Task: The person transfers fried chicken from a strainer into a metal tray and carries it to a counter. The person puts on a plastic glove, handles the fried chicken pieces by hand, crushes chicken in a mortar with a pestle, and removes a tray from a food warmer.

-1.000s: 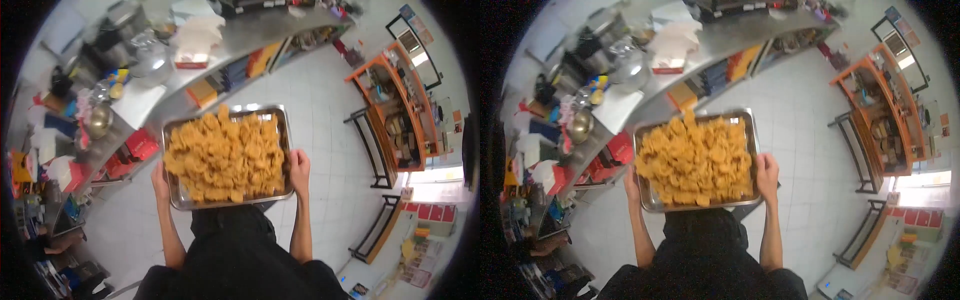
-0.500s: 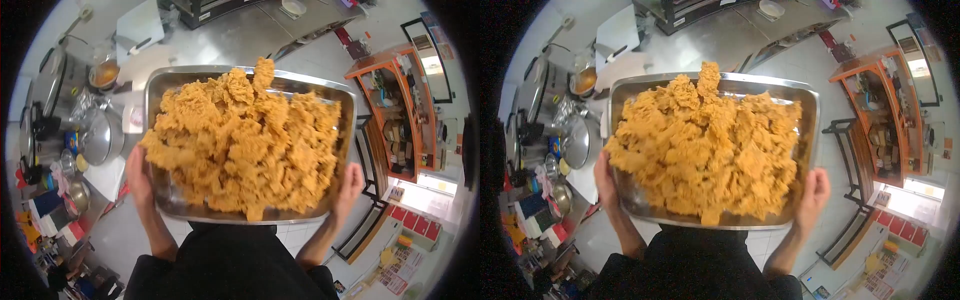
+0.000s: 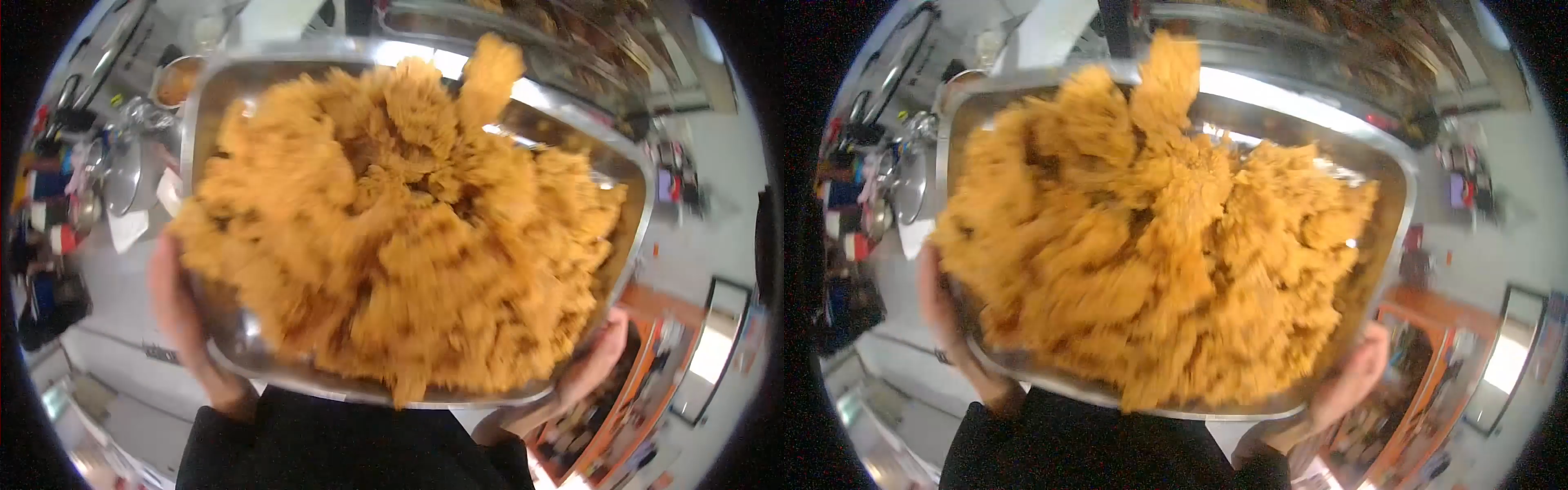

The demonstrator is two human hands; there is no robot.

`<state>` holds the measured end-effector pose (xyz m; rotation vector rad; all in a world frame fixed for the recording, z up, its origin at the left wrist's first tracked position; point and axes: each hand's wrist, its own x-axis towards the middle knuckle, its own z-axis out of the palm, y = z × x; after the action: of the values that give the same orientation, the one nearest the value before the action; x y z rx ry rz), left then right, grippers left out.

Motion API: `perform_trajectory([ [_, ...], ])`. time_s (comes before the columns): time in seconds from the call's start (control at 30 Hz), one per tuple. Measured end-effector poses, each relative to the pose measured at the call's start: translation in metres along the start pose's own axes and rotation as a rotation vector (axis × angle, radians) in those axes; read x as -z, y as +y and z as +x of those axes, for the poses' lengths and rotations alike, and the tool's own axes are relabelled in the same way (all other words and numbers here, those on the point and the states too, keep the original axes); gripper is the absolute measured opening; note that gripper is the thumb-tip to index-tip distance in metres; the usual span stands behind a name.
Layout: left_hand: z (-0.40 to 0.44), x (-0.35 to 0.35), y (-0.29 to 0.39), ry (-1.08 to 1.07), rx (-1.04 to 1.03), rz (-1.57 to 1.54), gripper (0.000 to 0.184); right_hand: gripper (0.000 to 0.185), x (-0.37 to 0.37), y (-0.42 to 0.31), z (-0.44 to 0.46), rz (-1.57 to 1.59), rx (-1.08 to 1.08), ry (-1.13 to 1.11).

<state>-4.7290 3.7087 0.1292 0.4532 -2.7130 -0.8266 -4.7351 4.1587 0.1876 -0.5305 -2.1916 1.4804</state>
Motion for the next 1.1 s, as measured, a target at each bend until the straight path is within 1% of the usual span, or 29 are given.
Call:
perform_trajectory([
  [0.03,0.009,-0.022,0.026,0.091,0.5,-0.522,0.036,0.029,-0.004,0.017,0.018,-0.113,-0.038,-0.093],
  [0.07,0.017,-0.04,0.037,0.008,0.498,-0.629,0.035,0.026,-0.024,0.031,0.024,-0.178,0.009,-0.139],
  [0.1,0.02,-0.051,0.036,-0.038,0.454,-0.583,0.036,0.025,-0.048,0.037,0.025,-0.159,-0.067,-0.114],
  [0.13,0.019,-0.071,0.035,-0.006,0.391,-0.618,0.039,0.025,-0.053,0.064,0.031,-0.1,-0.082,-0.289],
  [0.17,0.015,-0.081,0.017,-0.168,0.402,-0.543,0.043,0.026,-0.064,0.091,0.032,-0.087,-0.056,-0.322],
  [0.2,0.016,-0.094,0.005,-0.216,0.439,-0.653,0.047,0.027,-0.083,0.098,0.027,-0.094,-0.129,-0.37],
  [0.23,0.017,-0.108,-0.018,-0.247,0.505,-0.653,0.053,0.029,-0.103,0.117,0.023,-0.062,-0.082,-0.395],
  [0.27,0.033,-0.146,0.039,-0.156,0.467,-0.642,0.053,0.03,-0.087,0.129,0.095,0.041,-0.116,-0.436],
  [0.3,0.014,-0.158,0.033,-0.183,0.481,-0.666,0.055,0.031,-0.068,0.133,0.085,0.118,-0.103,-0.412],
  [0.33,0.017,-0.178,0.021,-0.214,0.531,-0.646,0.058,0.032,-0.079,0.168,0.093,0.079,-0.052,-0.417],
  [0.37,0.025,-0.19,0.02,-0.201,0.533,-0.648,0.058,0.034,-0.091,0.19,0.1,0.115,-0.066,-0.428],
  [0.43,0.039,-0.204,0.023,-0.244,0.413,-0.451,0.061,0.035,-0.108,0.216,0.11,0.151,-0.088,-0.446],
  [0.47,0.046,-0.21,0.02,-0.235,0.418,-0.446,0.061,0.033,-0.117,0.223,0.114,0.103,-0.021,-0.447],
  [0.5,0.044,-0.205,0.015,-0.277,0.448,-0.401,0.062,0.031,-0.122,0.225,0.111,0.058,0.018,-0.474],
  [0.53,0.041,-0.211,0.013,-0.313,0.456,-0.38,0.063,0.031,-0.123,0.23,0.112,0.063,0.017,-0.492],
  [0.63,0.043,-0.245,0.007,-0.304,0.427,-0.32,0.064,0.033,-0.131,0.249,0.126,0.041,-0.022,-0.474],
  [0.67,0.046,-0.246,0.012,-0.285,0.427,-0.336,0.064,0.033,-0.13,0.257,0.131,0.041,0.002,-0.481],
  [0.73,0.061,-0.23,0.015,-0.465,0.51,-0.33,0.065,0.036,-0.142,0.281,0.135,0.099,0.003,-0.437],
  [0.77,0.064,-0.237,0.005,-0.421,0.516,-0.376,0.061,0.036,-0.139,0.282,0.138,0.103,-0.046,-0.466],
  [0.8,0.068,-0.231,0.005,-0.411,0.516,-0.378,0.061,0.036,-0.132,0.273,0.134,0.108,-0.038,-0.472],
  [0.87,0.079,-0.231,0.002,-0.334,0.501,-0.471,0.052,0.036,-0.117,0.26,0.125,0.324,-0.319,-0.294],
  [0.9,0.084,-0.241,-0.007,-0.111,0.313,-0.328,0.039,0.039,-0.106,0.259,0.118,0.305,-0.293,-0.244],
  [0.93,0.095,-0.245,-0.008,-0.097,0.325,-0.338,0.039,0.043,-0.094,0.259,0.113,0.284,-0.264,-0.196],
  [1.0,0.122,-0.253,-0.007,0.138,0.25,-0.222,0.028,0.041,-0.075,0.257,0.107,0.242,-0.307,-0.167],
  [1.03,0.138,-0.255,-0.006,0.146,0.256,-0.225,0.028,0.041,-0.068,0.254,0.102,0.242,-0.301,-0.175],
  [1.1,0.172,-0.269,-0.001,0.079,0.074,-0.244,0.021,0.041,-0.059,0.246,0.092,0.267,-0.326,-0.167],
])
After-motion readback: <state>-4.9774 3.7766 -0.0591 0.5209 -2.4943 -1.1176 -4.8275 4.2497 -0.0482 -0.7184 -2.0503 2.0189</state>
